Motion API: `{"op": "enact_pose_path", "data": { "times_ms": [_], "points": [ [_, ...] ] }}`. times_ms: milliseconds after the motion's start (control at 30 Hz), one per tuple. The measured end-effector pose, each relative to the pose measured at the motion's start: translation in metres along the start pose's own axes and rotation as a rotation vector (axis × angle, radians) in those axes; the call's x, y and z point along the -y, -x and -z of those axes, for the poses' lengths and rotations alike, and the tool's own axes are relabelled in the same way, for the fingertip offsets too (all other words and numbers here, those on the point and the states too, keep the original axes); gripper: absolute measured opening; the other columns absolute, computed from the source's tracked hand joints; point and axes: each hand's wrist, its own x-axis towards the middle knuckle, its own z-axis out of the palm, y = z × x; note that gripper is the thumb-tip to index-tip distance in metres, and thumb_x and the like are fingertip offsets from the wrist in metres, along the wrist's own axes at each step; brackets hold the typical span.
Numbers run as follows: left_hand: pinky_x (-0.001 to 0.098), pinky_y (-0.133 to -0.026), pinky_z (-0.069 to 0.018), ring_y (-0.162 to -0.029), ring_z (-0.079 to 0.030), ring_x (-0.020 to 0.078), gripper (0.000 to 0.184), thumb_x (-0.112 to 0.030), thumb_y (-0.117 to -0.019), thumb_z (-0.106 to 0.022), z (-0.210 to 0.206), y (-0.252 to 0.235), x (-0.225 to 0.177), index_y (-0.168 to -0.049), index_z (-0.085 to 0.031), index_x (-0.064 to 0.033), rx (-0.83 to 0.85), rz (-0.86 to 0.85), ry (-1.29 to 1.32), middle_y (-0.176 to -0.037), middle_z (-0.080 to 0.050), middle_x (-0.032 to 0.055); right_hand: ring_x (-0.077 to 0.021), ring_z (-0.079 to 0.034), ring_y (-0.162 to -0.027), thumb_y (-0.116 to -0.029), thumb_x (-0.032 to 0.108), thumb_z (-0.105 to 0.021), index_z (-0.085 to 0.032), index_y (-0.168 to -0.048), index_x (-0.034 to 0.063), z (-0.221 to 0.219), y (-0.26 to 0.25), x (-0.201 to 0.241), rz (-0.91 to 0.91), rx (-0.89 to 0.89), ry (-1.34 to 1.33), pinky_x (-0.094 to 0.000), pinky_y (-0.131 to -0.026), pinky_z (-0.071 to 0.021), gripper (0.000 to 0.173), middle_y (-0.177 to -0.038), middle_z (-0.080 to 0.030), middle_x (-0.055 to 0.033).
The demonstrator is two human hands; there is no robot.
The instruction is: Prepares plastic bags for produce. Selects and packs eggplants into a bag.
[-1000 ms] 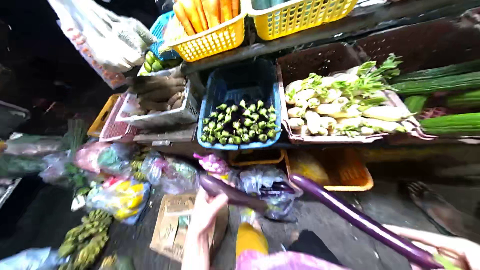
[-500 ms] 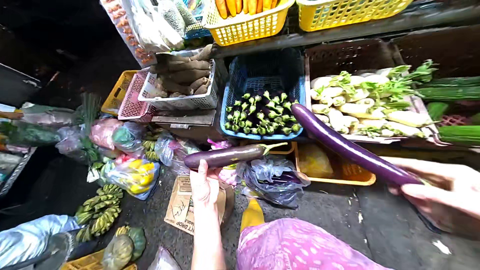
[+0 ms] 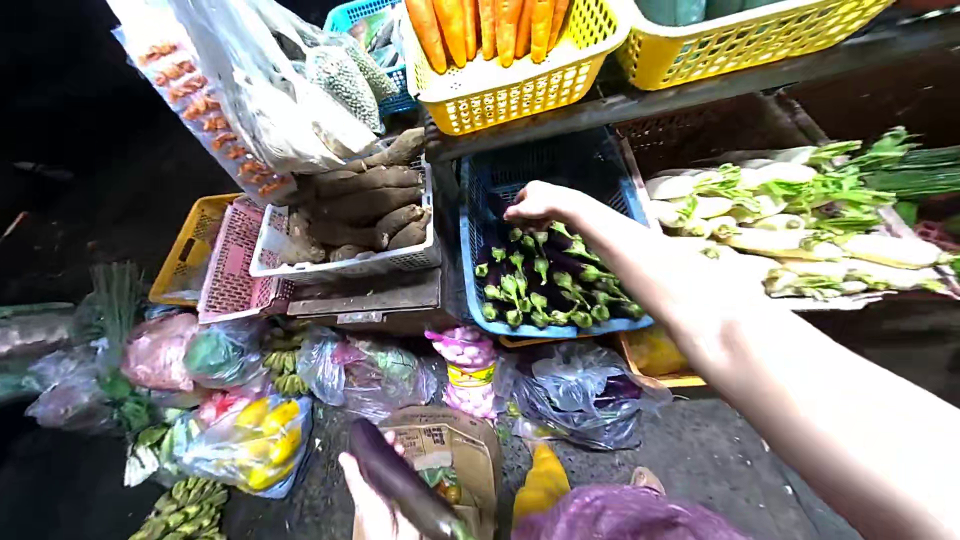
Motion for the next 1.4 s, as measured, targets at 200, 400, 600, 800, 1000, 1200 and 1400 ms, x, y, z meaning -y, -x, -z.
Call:
{"op": "enact_pose_path", "data": {
  "times_ms": [200, 400, 600, 800, 1000, 1200, 1400],
  "points": [
    [0.0227, -0.055, -0.0558, -0.067, -0.068, 0.0068, 0.057, -0.056, -0.1094, -0.016, 0.044, -0.028, 0.001, -0.109, -0.058, -0.0188, -0.099, 0.014, -0.064, -0.079, -0.069, -0.0037, -0.0307, -0.068, -0.097, -0.1017, 0.029, -0.063, -0.065, -0.113, -0.0070, -0.054, -0.069, 0.039, -0.172, -0.005, 0.070, -0.0498, -0.087, -0.0552, 0.038, -0.111, -0.067, -0.0223],
    [0.0219, -0.054, -0.0573, -0.064, -0.070, 0.0080, 0.063, -0.056, -0.1091, -0.014, 0.036, -0.042, 0.001, -0.103, -0.061, -0.0150, -0.033, 0.109, -0.017, -0.077, -0.071, -0.0019, -0.0325, -0.068, -0.103, -0.1063, 0.035, -0.055, -0.066, -0.115, -0.0068, -0.075, -0.084, 0.038, -0.172, 0.110, 0.175, -0.0506, -0.090, -0.0537, 0.044, -0.117, -0.066, -0.0237],
    [0.0241, -0.056, -0.0592, -0.066, -0.072, 0.0111, 0.061, -0.057, -0.1089, -0.019, -0.025, -0.055, 0.001, -0.107, -0.062, -0.0134, 0.139, 0.179, -0.016, -0.081, -0.074, 0.0026, -0.0388, -0.067, -0.112, -0.1064, 0.032, -0.055, -0.068, -0.125, 0.0014, -0.058, -0.026, 0.020, 0.262, 0.037, 0.250, -0.0615, -0.098, -0.0504, 0.038, -0.117, -0.070, -0.0235],
    [0.0288, -0.069, -0.0631, -0.079, -0.072, 0.0123, 0.040, -0.036, -0.1137, -0.023, -0.144, -0.059, 0.017, -0.130, -0.046, -0.0078, 0.319, 0.092, -0.062, -0.091, -0.071, 0.0032, -0.0294, -0.070, -0.104, -0.0983, 0.044, -0.065, -0.031, -0.160, 0.0023, -0.094, 0.156, -0.025, 0.696, 0.460, -0.238, -0.0464, -0.089, -0.0579, 0.082, -0.131, -0.065, -0.0230],
    [0.0349, -0.085, -0.0572, -0.107, -0.067, 0.0181, 0.052, -0.031, -0.1135, -0.014, -0.233, -0.080, 0.031, -0.154, -0.029, -0.0020, 0.721, -0.089, -0.612, -0.131, -0.061, 0.0141, -0.0068, -0.067, -0.089, -0.1009, 0.024, -0.059, -0.038, -0.157, 0.0047, -0.065, 0.166, -0.054, 0.499, -0.079, -0.460, -0.0259, -0.078, -0.0578, 0.063, -0.128, -0.065, -0.0140],
    [0.0625, -0.105, -0.0451, -0.137, -0.045, 0.0476, 0.069, -0.005, -0.0882, -0.073, -0.291, -0.173, 0.069, -0.152, -0.047, -0.0125, 0.875, -0.567, -1.694, -0.153, -0.042, 0.0253, -0.0367, -0.070, -0.097, -0.1018, 0.027, -0.065, -0.038, -0.158, 0.0081, 0.002, 0.068, -0.071, 0.166, -0.213, -0.123, -0.0577, -0.088, -0.0544, 0.065, -0.118, -0.068, -0.0247],
    [0.0577, -0.104, -0.0460, -0.135, -0.048, 0.0421, 0.050, -0.005, -0.0972, -0.064, -0.319, -0.198, 0.106, -0.146, -0.058, -0.0150, 0.927, -0.694, -2.071, -0.147, -0.050, 0.0221, -0.0421, -0.056, -0.130, -0.0973, 0.030, -0.070, -0.048, -0.152, 0.0065, -0.002, -0.060, -0.056, 0.005, -0.145, 0.040, -0.0636, -0.108, -0.0420, 0.063, -0.138, -0.061, -0.0246]
  ]
}}
